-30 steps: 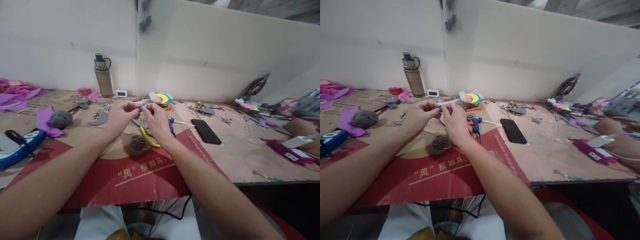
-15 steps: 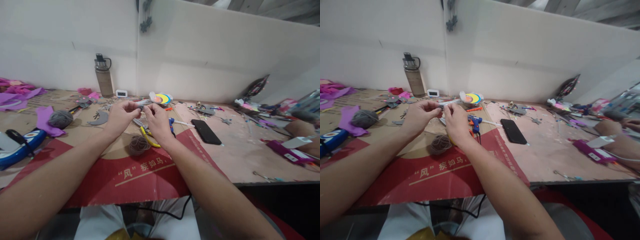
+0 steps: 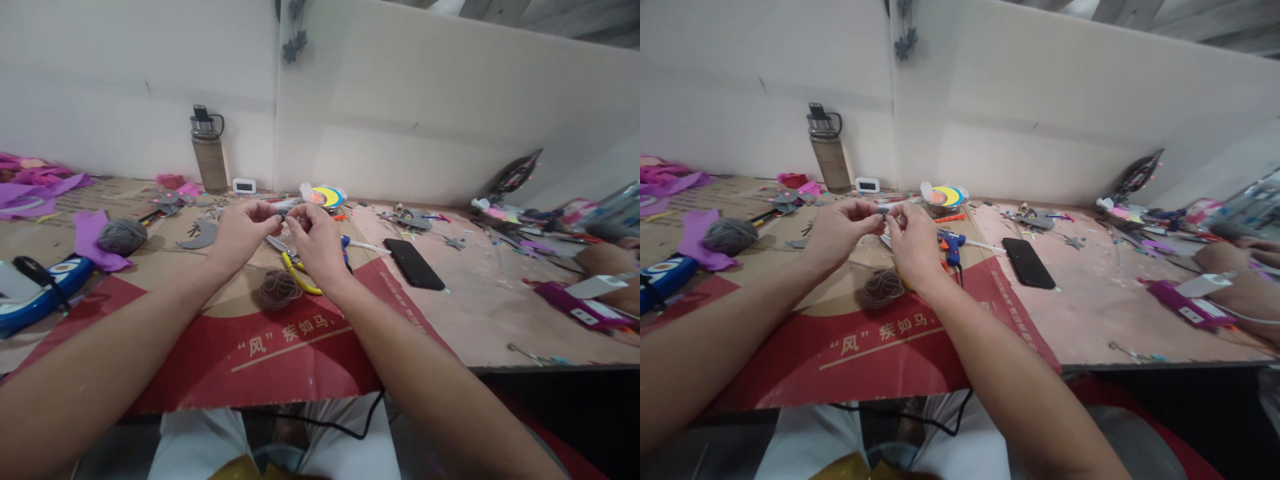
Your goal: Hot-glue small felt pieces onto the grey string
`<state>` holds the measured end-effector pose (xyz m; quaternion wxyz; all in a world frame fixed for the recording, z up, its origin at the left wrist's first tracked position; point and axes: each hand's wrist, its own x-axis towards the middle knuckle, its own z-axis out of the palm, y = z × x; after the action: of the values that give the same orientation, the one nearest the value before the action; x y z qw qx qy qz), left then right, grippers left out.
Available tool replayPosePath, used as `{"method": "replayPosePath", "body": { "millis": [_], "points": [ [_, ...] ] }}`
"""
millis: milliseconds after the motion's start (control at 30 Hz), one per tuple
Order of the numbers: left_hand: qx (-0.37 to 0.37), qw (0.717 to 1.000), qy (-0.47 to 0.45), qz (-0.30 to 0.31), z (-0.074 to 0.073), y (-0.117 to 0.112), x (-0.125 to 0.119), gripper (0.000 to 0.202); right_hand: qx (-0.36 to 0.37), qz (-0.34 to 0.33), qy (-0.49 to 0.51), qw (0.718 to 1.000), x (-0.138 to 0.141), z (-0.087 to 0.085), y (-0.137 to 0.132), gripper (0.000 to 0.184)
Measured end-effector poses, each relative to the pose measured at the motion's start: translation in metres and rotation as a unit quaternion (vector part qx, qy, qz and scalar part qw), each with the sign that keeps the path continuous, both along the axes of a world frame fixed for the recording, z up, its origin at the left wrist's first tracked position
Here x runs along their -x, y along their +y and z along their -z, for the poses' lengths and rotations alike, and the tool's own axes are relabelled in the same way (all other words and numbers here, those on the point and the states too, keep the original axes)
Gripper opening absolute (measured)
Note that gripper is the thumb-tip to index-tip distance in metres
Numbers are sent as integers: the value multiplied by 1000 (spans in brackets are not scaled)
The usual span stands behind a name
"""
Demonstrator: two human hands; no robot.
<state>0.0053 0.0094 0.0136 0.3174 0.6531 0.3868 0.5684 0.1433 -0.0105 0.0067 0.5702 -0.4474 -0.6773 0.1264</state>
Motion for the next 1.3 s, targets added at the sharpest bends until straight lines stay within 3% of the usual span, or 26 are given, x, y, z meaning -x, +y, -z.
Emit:
{"method": "replayPosePath", "body": {
  "millis": [300, 933, 1300],
  "points": [
    [-3, 1000, 21, 0, 0, 0, 0, 12, 22, 4, 7, 1000, -2, 0, 3, 18],
    [-20, 996, 82, 10, -4, -7, 2, 17, 17, 11, 5, 1000, -1, -2, 0, 21],
    [-28, 976, 214, -19, -15, -10, 3, 15, 8, 45, -109, 993, -5, -7, -8, 22]
  ]
}}
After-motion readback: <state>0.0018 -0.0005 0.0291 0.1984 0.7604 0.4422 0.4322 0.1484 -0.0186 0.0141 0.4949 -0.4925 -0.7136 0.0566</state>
